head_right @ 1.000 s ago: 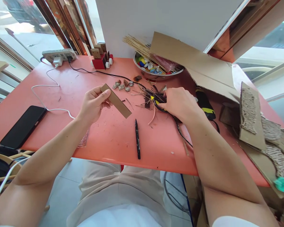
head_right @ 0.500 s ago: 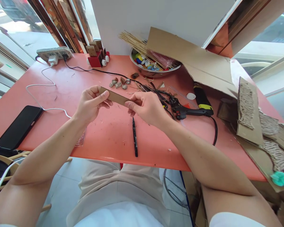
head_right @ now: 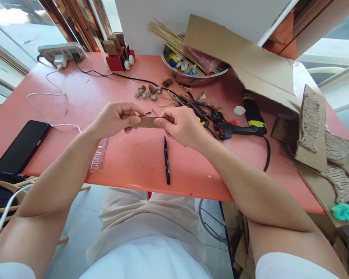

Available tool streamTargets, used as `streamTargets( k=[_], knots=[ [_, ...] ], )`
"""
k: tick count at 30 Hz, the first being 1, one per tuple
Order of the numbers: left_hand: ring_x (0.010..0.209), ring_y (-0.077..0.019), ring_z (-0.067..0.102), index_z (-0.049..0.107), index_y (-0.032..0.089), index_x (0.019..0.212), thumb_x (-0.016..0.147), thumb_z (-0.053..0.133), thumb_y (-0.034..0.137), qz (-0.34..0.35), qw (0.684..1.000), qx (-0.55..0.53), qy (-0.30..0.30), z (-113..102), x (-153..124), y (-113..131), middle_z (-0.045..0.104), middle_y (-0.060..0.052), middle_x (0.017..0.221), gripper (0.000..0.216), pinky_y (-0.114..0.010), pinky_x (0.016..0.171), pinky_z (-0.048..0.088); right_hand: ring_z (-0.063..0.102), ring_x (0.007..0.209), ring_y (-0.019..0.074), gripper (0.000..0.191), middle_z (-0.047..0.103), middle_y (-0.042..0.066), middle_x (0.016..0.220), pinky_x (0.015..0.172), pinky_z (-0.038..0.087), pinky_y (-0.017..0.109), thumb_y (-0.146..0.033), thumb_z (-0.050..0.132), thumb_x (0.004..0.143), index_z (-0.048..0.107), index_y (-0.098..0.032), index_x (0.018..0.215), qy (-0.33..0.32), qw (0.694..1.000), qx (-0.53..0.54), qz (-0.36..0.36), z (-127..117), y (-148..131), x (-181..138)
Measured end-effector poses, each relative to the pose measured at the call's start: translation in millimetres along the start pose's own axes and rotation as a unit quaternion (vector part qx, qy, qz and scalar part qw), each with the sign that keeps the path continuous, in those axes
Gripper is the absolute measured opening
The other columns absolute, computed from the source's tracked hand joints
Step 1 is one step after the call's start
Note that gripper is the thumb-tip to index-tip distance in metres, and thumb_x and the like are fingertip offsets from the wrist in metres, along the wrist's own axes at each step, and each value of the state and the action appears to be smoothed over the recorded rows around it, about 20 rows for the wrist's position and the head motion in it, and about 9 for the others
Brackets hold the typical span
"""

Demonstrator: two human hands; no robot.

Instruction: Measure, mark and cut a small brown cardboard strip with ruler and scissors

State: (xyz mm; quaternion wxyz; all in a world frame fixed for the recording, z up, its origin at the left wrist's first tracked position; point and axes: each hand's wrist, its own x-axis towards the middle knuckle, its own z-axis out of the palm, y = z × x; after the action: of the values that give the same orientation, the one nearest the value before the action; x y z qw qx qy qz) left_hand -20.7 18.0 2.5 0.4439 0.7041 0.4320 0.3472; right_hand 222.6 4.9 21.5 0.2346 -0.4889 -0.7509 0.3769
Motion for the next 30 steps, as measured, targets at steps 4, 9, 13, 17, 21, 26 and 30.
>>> streamTargets(
  k=[4, 9, 13, 17, 21, 26, 30],
  knots=[
    [0.045, -0.008, 0.049, 0.08, 0.017, 0.088, 0.087, 0.07, 0.022, -0.044, 0.994, 0.09, 0.045, -3, 1, -5, 0.066, 0.003, 0.058, 0.011, -0.021, 0.046, 0.035, 0.052, 0.049, 0.0171, 0.019, 0.056, -0.005, 0.053, 0.059, 0.035, 0.029, -0.019, 0.06, 0.101, 0.076, -0.023, 0.11, 0.038, 0.985, -0.162, -0.04, -9, -1, -7],
    [0.052, -0.011, 0.053, 0.081, 0.017, 0.085, 0.092, 0.067, 0.027, -0.088, 0.983, 0.148, 0.066, -1, 3, -8, 0.065, 0.002, 0.057, 0.019, -0.023, 0.054, 0.04, 0.06, 0.066, 0.0181, 0.027, 0.073, 0.002, 0.077, 0.062, 0.033, 0.029, -0.002, 0.057, 0.091, 0.074, -0.023, 0.096, -0.2, 0.924, -0.317, -0.082, -6, -21, -23],
    [0.053, -0.0116, 0.054, 0.086, 0.016, 0.088, 0.09, 0.068, 0.029, -0.064, 0.979, 0.193, -0.021, 8, 0, -4, 0.067, 0.002, 0.059, 0.022, -0.024, 0.057, 0.041, 0.054, 0.065, 0.0186, 0.034, 0.072, 0.006, 0.08, 0.061, 0.028, 0.032, 0.009, 0.049, 0.083, 0.067, -0.019, 0.085, -0.268, 0.862, -0.428, -0.037, 2, -38, -31],
    [0.069, -0.0159, 0.067, 0.089, 0.02, 0.094, 0.09, 0.069, 0.029, -0.042, 0.966, 0.251, -0.034, 10, -5, 1, 0.08, -0.002, 0.078, 0.022, -0.028, 0.072, 0.052, 0.052, 0.063, 0.0185, 0.037, 0.068, 0.004, 0.076, 0.058, 0.028, 0.032, 0.01, 0.047, 0.08, 0.066, -0.02, 0.089, -0.271, 0.85, -0.447, -0.058, 2, -34, -37],
    [0.086, -0.02, 0.075, 0.088, 0.023, 0.108, 0.088, 0.075, 0.03, -0.039, 0.957, 0.278, -0.078, 4, -10, 7, 0.084, -0.006, 0.103, 0.025, -0.031, 0.081, 0.057, 0.051, 0.061, 0.0189, 0.033, 0.068, 0.004, 0.073, 0.062, 0.03, 0.034, 0.006, 0.047, 0.083, 0.065, -0.021, 0.086, -0.24, 0.852, -0.449, -0.119, 0, -20, -39],
    [0.097, -0.0232, 0.078, 0.082, 0.024, 0.125, 0.079, 0.079, 0.024, -0.012, 0.941, 0.318, -0.114, 2, -12, 9, 0.082, -0.005, 0.112, 0.046, -0.032, 0.088, 0.06, 0.054, 0.062, 0.0203, 0.015, 0.063, 0.001, 0.068, 0.065, 0.038, 0.035, -0.011, 0.055, 0.083, 0.055, -0.026, 0.084, -0.104, 0.942, -0.288, -0.138, -13, -18, -33],
    [0.095, -0.0226, 0.077, 0.082, 0.023, 0.118, 0.08, 0.073, 0.022, 0.012, 0.941, 0.318, -0.113, 6, -10, 3, 0.083, -0.003, 0.104, 0.039, -0.031, 0.085, 0.059, 0.052, 0.053, 0.0159, 0.015, 0.052, -0.005, 0.064, 0.053, 0.041, 0.031, -0.024, 0.06, 0.082, 0.045, -0.03, 0.08, 0.053, 0.993, 0.047, -0.097, -10, -15, -27]
  ],
)
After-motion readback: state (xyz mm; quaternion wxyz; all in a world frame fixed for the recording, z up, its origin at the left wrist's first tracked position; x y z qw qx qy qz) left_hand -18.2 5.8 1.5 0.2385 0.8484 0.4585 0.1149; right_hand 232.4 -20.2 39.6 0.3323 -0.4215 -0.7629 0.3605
